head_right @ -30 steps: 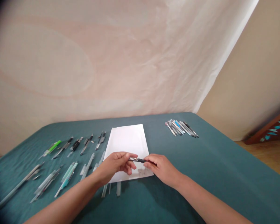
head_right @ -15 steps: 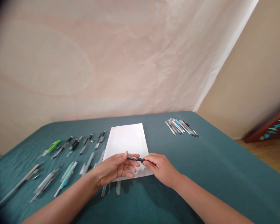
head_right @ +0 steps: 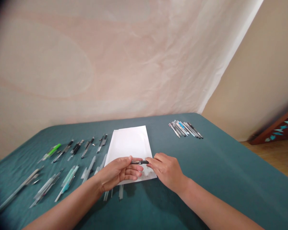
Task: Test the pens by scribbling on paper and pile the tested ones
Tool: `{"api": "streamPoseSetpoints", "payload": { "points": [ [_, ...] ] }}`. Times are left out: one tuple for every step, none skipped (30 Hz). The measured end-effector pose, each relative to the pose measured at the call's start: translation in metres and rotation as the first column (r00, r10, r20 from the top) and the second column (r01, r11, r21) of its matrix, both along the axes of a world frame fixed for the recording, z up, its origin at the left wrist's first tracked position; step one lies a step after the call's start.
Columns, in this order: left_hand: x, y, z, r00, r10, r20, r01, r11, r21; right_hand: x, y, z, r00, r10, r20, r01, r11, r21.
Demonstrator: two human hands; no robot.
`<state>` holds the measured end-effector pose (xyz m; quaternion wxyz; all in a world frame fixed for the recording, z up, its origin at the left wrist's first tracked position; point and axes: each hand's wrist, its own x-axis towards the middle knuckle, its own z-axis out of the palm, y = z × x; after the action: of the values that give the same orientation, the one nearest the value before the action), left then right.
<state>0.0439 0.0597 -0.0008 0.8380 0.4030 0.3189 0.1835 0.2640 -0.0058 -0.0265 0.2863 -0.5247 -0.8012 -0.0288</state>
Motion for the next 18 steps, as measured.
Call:
{"api": "streamPoseSetpoints", "payload": {
  "points": [
    [0.000,0.000,0.001,1.000,-0.006,0.006,0.006,1.000,0.005,0.000,0.000,0.000,1.000,0.002,-0.007,-0.002,1.000,0.004],
    [-0.001,0.000,0.002,1.000,-0.016,0.015,0.015,1.000,0.016,0.000,-0.001,0.000,1.000,0.005,-0.017,-0.005,1.000,-0.002],
    [-0.001,0.000,0.003,0.999,-0.028,0.023,0.027,0.999,0.032,0.000,-0.001,0.000,1.000,0.010,-0.028,-0.010,1.000,-0.015],
    [-0.002,0.000,0.003,0.999,-0.042,0.028,0.041,0.998,0.054,0.000,-0.002,0.001,0.999,0.013,-0.040,-0.014,0.999,-0.031],
    [-0.002,-0.001,0.004,0.998,-0.055,0.027,0.053,0.996,0.078,0.000,-0.002,0.001,0.999,0.018,-0.049,-0.020,0.999,-0.050],
    [-0.002,-0.001,0.003,0.998,-0.063,0.021,0.061,0.993,0.103,-0.001,-0.003,0.002,0.998,0.023,-0.054,-0.027,0.997,-0.069],
    [-0.001,-0.001,0.003,0.998,-0.070,0.011,0.068,0.990,0.125,-0.001,-0.003,0.003,0.998,0.030,-0.055,-0.035,0.996,-0.085],
    [-0.001,-0.002,0.002,0.997,-0.074,-0.002,0.074,0.987,0.144,-0.001,-0.003,0.003,0.998,0.036,-0.053,-0.041,0.994,-0.099],
    [0.000,-0.002,0.001,0.997,-0.076,-0.016,0.078,0.984,0.162,-0.002,-0.003,0.004,0.998,0.038,-0.050,-0.043,0.993,-0.109],
    [0.001,-0.001,0.000,0.997,-0.071,-0.030,0.075,0.980,0.185,-0.002,-0.002,0.003,0.998,0.032,-0.052,-0.038,0.992,-0.118],
    [0.002,0.000,-0.001,0.997,-0.056,-0.045,0.064,0.974,0.218,-0.001,0.000,0.003,0.998,0.018,-0.061,-0.026,0.992,-0.126],
    [0.002,0.003,-0.001,0.998,-0.028,-0.063,0.044,0.963,0.266,0.000,0.002,0.001,0.997,-0.007,-0.079,-0.004,0.991,-0.136],
    [0.001,0.007,-0.001,0.996,0.016,-0.090,0.015,0.943,0.333,0.001,0.005,0.000,0.994,-0.041,-0.106,0.025,0.988,-0.150],
    [-0.002,0.013,-0.001,0.989,0.078,-0.128,-0.018,0.909,0.417,0.003,0.007,-0.001,0.987,-0.082,-0.138,0.059,0.984,-0.167],
    [-0.006,0.021,0.000,0.972,0.153,-0.178,-0.040,0.855,0.516,0.005,0.010,-0.003,0.977,-0.125,-0.170,0.093,0.978,-0.185],
    [-0.013,0.031,0.001,0.939,0.248,-0.239,-0.047,0.779,0.626,0.007,0.012,-0.004,0.966,-0.165,-0.198,0.124,0.971,-0.204],
    [-0.021,0.041,0.003,0.882,0.358,-0.307,-0.026,0.688,0.726,0.009,0.014,-0.006,0.955,-0.197,-0.220,0.148,0.964,-0.221],
    [-0.031,0.053,0.004,0.807,0.463,-0.368,0.023,0.597,0.802,0.011,0.016,-0.007,0.947,-0.219,-0.236,0.163,0.958,-0.235]
  ]
}}
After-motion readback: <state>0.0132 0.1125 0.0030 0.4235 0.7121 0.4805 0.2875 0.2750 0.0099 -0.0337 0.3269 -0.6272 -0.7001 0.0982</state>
